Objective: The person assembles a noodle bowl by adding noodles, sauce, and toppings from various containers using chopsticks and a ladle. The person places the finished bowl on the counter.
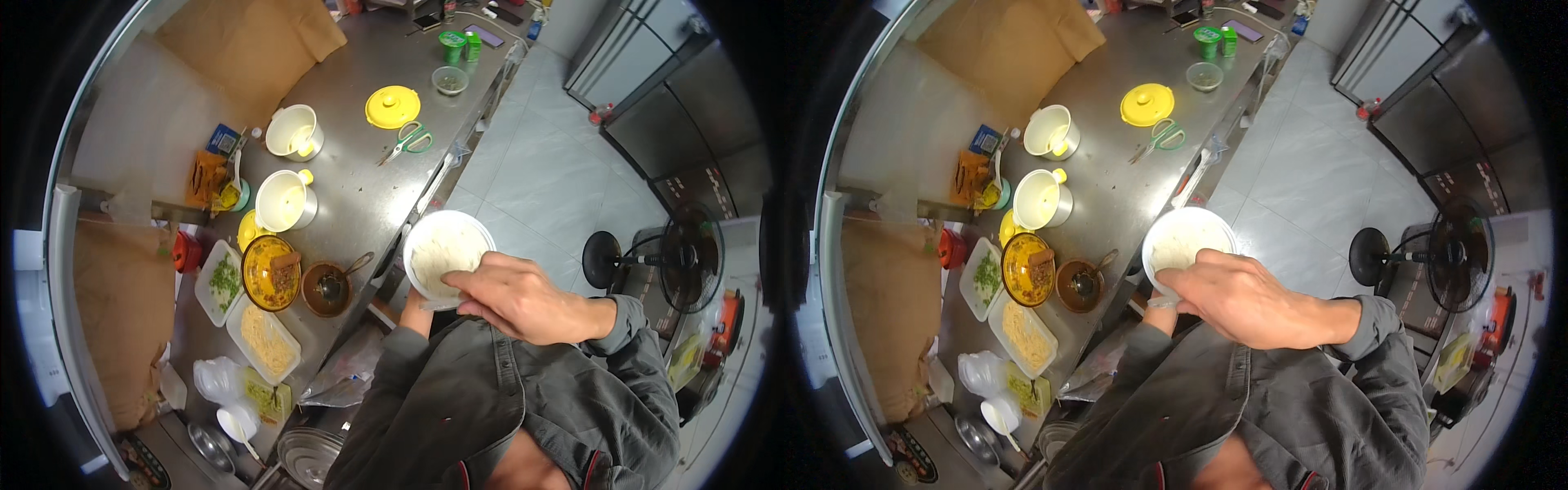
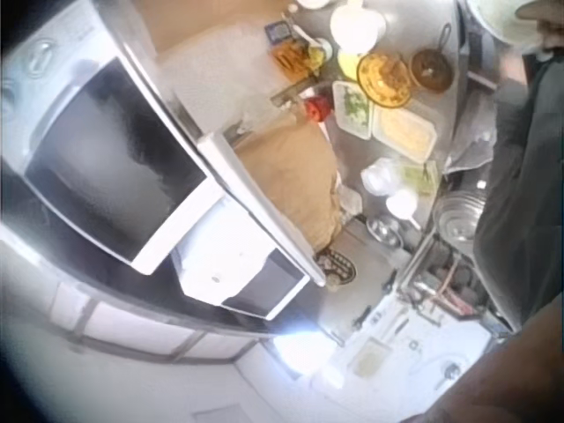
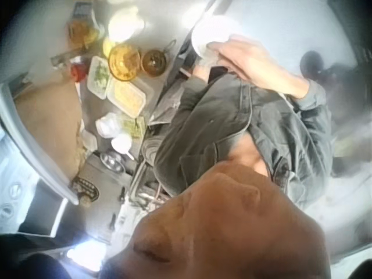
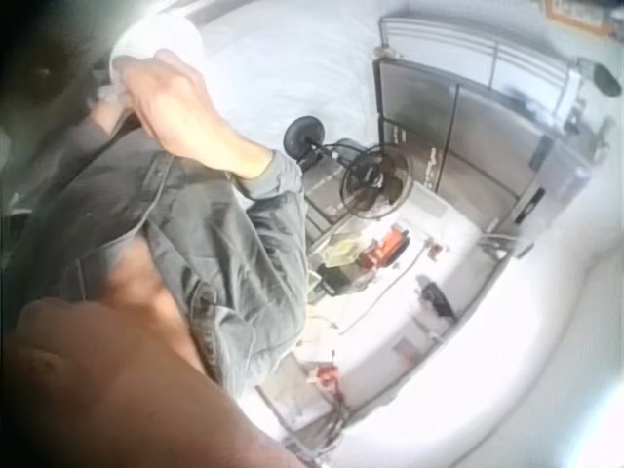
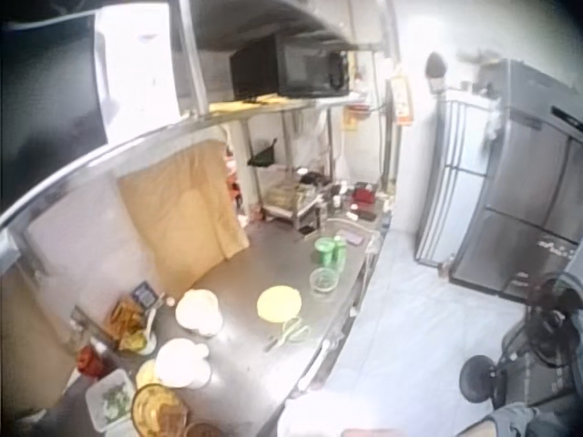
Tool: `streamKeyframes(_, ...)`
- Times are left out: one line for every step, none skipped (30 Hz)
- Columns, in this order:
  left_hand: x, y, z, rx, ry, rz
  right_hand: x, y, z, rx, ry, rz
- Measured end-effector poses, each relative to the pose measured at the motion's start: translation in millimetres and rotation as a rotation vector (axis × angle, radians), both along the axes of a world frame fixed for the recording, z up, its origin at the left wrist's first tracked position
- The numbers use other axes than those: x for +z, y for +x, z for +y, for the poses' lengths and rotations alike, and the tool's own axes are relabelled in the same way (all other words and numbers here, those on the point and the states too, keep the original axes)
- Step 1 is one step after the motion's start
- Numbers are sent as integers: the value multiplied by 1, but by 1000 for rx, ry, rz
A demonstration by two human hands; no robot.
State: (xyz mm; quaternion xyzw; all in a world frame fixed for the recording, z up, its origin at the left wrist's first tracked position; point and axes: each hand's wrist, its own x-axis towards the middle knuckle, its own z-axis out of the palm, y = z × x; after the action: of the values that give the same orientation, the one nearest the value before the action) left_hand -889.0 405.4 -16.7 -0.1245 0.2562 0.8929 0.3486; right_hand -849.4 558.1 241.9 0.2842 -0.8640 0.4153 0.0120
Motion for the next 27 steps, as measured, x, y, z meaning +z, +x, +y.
streamKeyframes(-15, -16, 1, 71, 82, 92, 2, -10, 4, -14, -22, 92)
streamKeyframes(-32, -31, -1, 147, 70, 119, 3, -21, 12, -22, -19, 145)
streamKeyframes(-50, -45, -3, 229, 135, 196, 2, -33, 21, -27, -12, 183)
streamKeyframes(-69, -54, -7, 248, 229, 141, -4, -50, 35, -78, -10, 263)
streamKeyframes(-86, -58, -15, 275, 322, 87, -11, -65, 50, -163, 5, 281)
streamKeyframes(-100, -56, -21, 308, 413, 36, -21, -82, 65, -246, 34, 297)
streamKeyframes(-112, -54, -26, 313, 566, 29, -35, -104, 80, -268, 65, 300)
streamKeyframes(-120, -51, -31, 398, 507, -48, -54, -130, 90, -297, 107, 287)
streamKeyframes(-124, -46, -35, 469, 456, -72, -79, -158, 92, -334, 40, 273)
streamKeyframes(-125, -40, -38, 554, 327, -88, -105, -186, 90, -380, -33, 271)
streamKeyframes(-124, -36, -38, 634, 170, -103, -131, -214, 87, -339, -75, 360)
streamKeyframes(-121, -33, -38, 696, 25, -117, -157, -241, 81, -301, -142, 487)
streamKeyframes(-117, -30, -37, 739, -91, -134, -182, -266, 75, -251, -98, 528)
streamKeyframes(-112, -29, -36, 767, -182, -149, -207, -285, 68, -202, -68, 576)
streamKeyframes(-108, -28, -34, 793, -263, -190, -230, -305, 62, -157, -44, 609)
streamKeyframes(-106, -28, -33, 775, -223, -119, -255, -321, 53, -110, -20, 626)
streamKeyframes(-104, -28, -31, 802, -171, -148, -278, -333, 43, -63, 8, 627)
streamKeyframes(-104, -28, -30, 827, -105, -145, -300, -343, 36, -39, 42, 599)
streamKeyframes(-104, -27, -29, 850, -38, -165, -320, -349, 29, -21, 101, 526)
streamKeyframes(-105, -29, -28, 847, -140, -171, -337, -352, 23, -20, 220, 402)
streamKeyframes(-106, -32, -29, 835, -222, -268, -350, -351, 22, -43, 239, 392)
streamKeyframes(-105, -33, -29, 794, -234, -219, -360, -339, 24, -73, 162, 420)
streamKeyframes(-105, -38, -28, 758, -218, -227, -365, -333, 30, -112, 157, 372)
streamKeyframes(-103, -42, -26, 724, -205, -268, -367, -317, 37, -155, 86, 313)
streamKeyframes(-100, -47, -24, 708, -208, -180, -365, -295, 47, -203, 24, 250)
streamKeyframes(-96, -53, -21, 692, -216, -129, -362, -268, 53, -305, -42, 167)
streamKeyframes(-91, -57, -17, 664, -244, -116, -358, -235, 67, -367, -77, -101)
